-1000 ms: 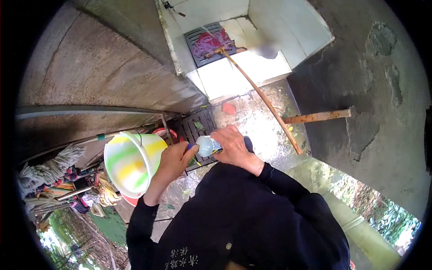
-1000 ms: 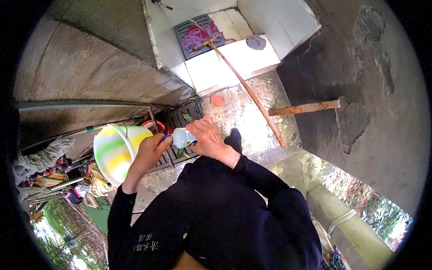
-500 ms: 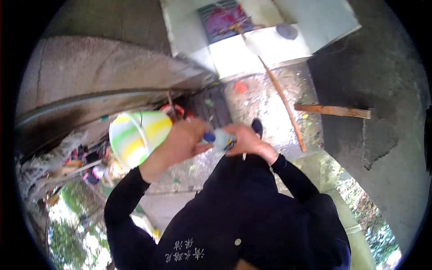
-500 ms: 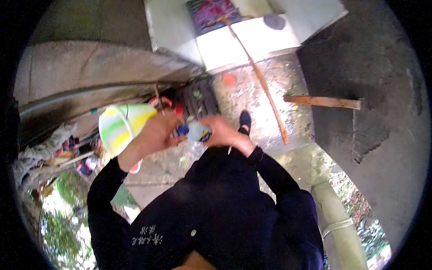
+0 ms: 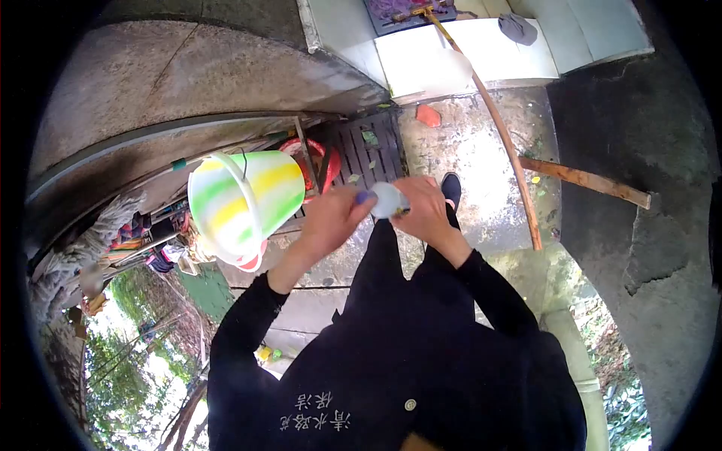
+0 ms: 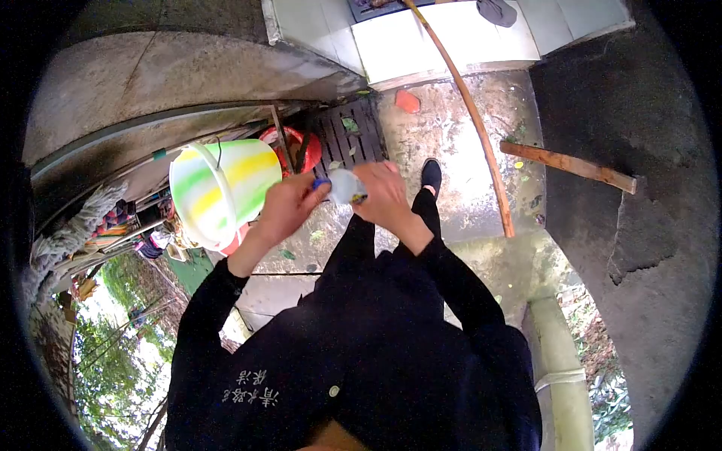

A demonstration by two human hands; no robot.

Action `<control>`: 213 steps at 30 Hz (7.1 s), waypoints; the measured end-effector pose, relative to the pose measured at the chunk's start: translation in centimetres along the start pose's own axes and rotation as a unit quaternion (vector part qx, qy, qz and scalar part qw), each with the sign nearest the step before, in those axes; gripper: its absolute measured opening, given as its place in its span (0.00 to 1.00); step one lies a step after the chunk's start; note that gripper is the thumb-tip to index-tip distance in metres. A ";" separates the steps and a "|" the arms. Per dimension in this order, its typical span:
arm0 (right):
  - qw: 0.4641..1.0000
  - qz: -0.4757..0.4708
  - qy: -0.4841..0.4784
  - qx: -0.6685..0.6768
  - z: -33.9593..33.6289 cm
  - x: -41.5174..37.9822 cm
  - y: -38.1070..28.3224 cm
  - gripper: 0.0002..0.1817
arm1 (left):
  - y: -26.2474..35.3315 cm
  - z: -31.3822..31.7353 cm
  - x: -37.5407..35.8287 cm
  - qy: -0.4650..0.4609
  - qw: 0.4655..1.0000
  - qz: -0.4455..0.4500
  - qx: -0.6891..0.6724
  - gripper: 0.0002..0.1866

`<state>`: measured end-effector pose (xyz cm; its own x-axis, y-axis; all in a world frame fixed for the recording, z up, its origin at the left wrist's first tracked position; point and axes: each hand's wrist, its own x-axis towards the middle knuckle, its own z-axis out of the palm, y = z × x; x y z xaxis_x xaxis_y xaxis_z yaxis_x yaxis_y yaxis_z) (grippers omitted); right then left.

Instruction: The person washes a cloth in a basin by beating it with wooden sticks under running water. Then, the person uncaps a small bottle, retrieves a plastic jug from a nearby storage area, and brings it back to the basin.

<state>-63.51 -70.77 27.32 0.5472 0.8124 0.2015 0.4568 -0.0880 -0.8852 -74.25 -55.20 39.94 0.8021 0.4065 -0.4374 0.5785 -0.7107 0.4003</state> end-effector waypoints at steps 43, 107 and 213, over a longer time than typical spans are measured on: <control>0.860 0.501 0.007 0.094 24.4 -22.2 20.1 0.30 | -45.0 42.7 28.1 -0.064 0.943 -0.320 0.066 0.33; 0.722 -0.030 -0.667 0.184 150.6 -29.9 -80.8 0.21 | -82.8 37.2 -107.4 0.484 -0.202 -0.448 -0.724 0.18; 0.931 0.165 -0.293 -0.143 239.6 -28.0 -82.1 0.25 | -192.4 16.9 -164.3 0.166 0.299 -0.636 -0.692 0.12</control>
<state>-284.39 51.83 -6.14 0.2537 0.8811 -0.3991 0.5457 -0.4711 -0.6931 -319.89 5.03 21.16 -0.3599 0.0395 -0.9321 -0.2296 0.9646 0.1295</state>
